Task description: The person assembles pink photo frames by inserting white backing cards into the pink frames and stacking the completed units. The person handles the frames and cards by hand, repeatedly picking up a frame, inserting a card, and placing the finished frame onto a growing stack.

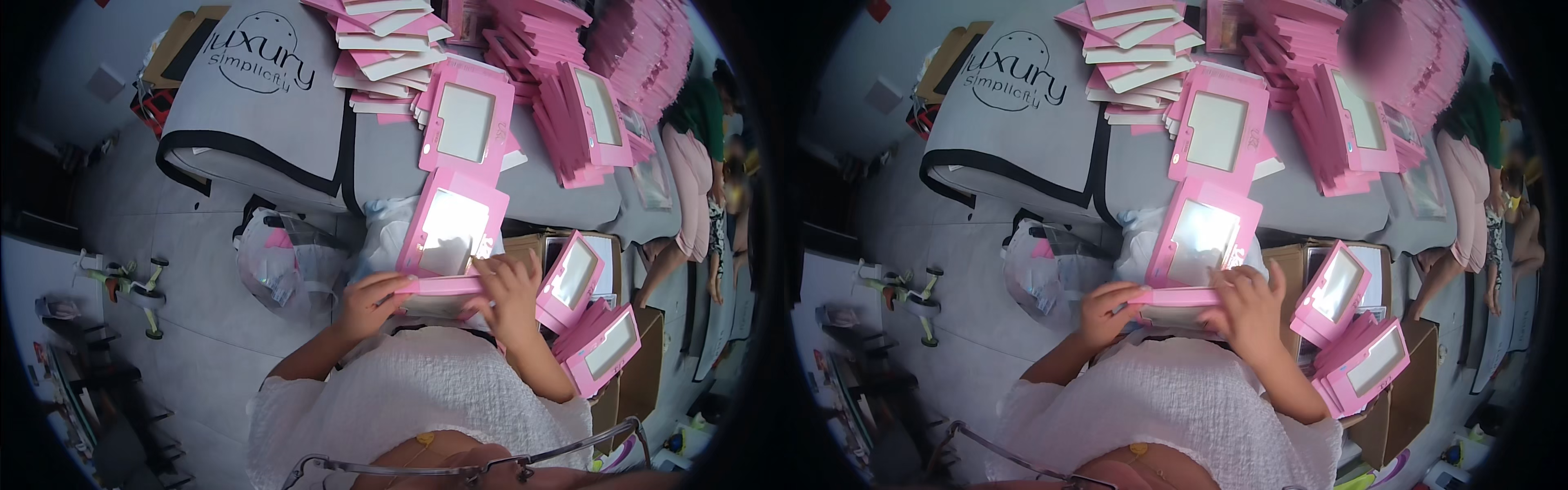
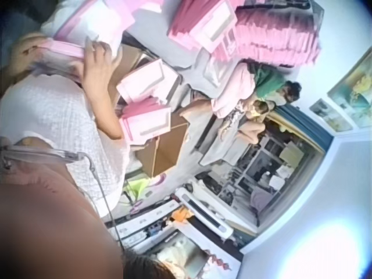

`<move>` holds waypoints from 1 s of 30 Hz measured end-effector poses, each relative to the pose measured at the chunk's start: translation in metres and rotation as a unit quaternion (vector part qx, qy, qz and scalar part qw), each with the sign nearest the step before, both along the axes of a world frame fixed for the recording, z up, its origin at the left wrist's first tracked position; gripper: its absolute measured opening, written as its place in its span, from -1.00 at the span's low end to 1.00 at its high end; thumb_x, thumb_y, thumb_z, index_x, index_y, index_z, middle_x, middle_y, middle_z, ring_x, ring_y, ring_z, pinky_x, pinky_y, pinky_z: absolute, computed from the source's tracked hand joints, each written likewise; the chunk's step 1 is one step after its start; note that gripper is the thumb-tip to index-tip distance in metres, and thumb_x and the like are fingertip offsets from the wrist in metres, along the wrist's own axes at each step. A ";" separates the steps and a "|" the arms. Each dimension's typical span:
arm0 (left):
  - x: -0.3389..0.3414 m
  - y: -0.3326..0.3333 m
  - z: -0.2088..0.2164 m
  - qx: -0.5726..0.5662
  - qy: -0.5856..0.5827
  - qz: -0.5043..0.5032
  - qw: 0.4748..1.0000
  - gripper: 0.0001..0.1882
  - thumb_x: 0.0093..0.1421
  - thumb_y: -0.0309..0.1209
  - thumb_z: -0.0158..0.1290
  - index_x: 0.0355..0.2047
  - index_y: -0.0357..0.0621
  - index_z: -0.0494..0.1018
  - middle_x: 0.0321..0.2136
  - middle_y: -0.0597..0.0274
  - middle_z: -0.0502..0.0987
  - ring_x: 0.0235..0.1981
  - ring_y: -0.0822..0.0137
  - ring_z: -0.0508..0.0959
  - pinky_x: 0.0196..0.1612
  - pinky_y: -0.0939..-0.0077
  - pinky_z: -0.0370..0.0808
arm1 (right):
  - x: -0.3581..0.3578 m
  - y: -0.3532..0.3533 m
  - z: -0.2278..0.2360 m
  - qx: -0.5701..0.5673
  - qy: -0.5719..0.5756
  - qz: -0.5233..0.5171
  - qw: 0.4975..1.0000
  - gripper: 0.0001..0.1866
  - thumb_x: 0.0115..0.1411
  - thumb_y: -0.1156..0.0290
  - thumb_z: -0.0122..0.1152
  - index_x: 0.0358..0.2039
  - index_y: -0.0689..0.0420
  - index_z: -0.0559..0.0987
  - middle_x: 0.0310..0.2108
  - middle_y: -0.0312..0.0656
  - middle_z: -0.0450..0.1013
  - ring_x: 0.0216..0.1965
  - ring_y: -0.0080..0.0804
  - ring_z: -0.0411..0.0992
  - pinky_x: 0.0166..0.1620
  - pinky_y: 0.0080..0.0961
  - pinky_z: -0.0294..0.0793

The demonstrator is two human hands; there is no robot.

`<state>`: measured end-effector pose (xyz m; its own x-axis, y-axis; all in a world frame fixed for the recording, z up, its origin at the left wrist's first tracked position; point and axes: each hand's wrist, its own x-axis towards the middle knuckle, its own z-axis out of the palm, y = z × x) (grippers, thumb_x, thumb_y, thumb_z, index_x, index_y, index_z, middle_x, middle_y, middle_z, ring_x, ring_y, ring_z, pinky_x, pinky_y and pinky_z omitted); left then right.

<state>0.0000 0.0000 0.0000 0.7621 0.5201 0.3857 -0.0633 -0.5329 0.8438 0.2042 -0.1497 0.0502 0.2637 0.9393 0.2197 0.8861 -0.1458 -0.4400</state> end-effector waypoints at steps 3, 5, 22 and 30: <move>0.029 0.018 0.010 -0.053 -0.013 0.001 0.999 -0.66 0.18 -0.53 0.04 0.00 -0.26 0.43 -0.25 0.11 0.58 -0.22 0.18 0.58 -0.11 0.43 0.50 | -0.002 0.021 0.014 0.051 -0.074 0.031 0.995 -0.55 -0.02 0.44 0.24 -0.04 0.10 0.48 -0.36 -0.23 0.46 -0.24 -0.26 0.41 -0.04 -0.21 0.24; 0.055 0.019 -0.012 -0.155 -0.096 -0.004 0.983 -0.64 0.18 -0.53 0.04 0.01 -0.29 0.41 -0.16 0.05 0.55 -0.14 0.16 0.55 -0.10 0.42 0.49 | 0.022 0.016 -0.002 0.044 -0.036 0.009 0.998 -0.80 0.05 0.41 0.20 -0.29 0.17 0.55 -0.47 -0.21 0.39 -0.34 -0.29 0.38 -0.22 -0.38 0.30; 0.137 0.083 -0.084 -0.026 0.212 0.158 0.964 -0.41 -0.07 -0.43 0.28 -0.03 -0.41 0.39 -0.28 -0.06 0.46 -0.30 0.08 0.55 -0.22 0.38 0.51 | 0.194 0.003 -0.118 0.003 0.234 -0.248 0.940 -0.72 0.23 0.37 0.02 -0.14 0.28 0.51 -0.39 -0.02 0.49 -0.44 -0.29 0.50 -0.32 -0.37 0.47; 0.111 0.074 -0.098 -0.225 -0.010 0.104 0.969 -0.60 0.04 -0.56 0.18 -0.07 -0.35 0.45 -0.30 0.07 0.50 -0.31 0.31 0.57 -0.27 0.51 0.52 | 0.062 0.038 -0.148 0.180 0.621 -0.219 0.731 -0.52 0.39 0.22 -0.19 0.28 0.07 0.21 -0.24 -0.36 0.44 -0.56 -0.83 0.14 -0.51 -0.83 0.17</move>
<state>0.1110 0.0740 -0.0982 0.6180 0.7800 0.0986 -0.0135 -0.1149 0.9933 0.2667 -0.1120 -0.0977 0.7274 0.6458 -0.2321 -0.3263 0.0279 -0.9449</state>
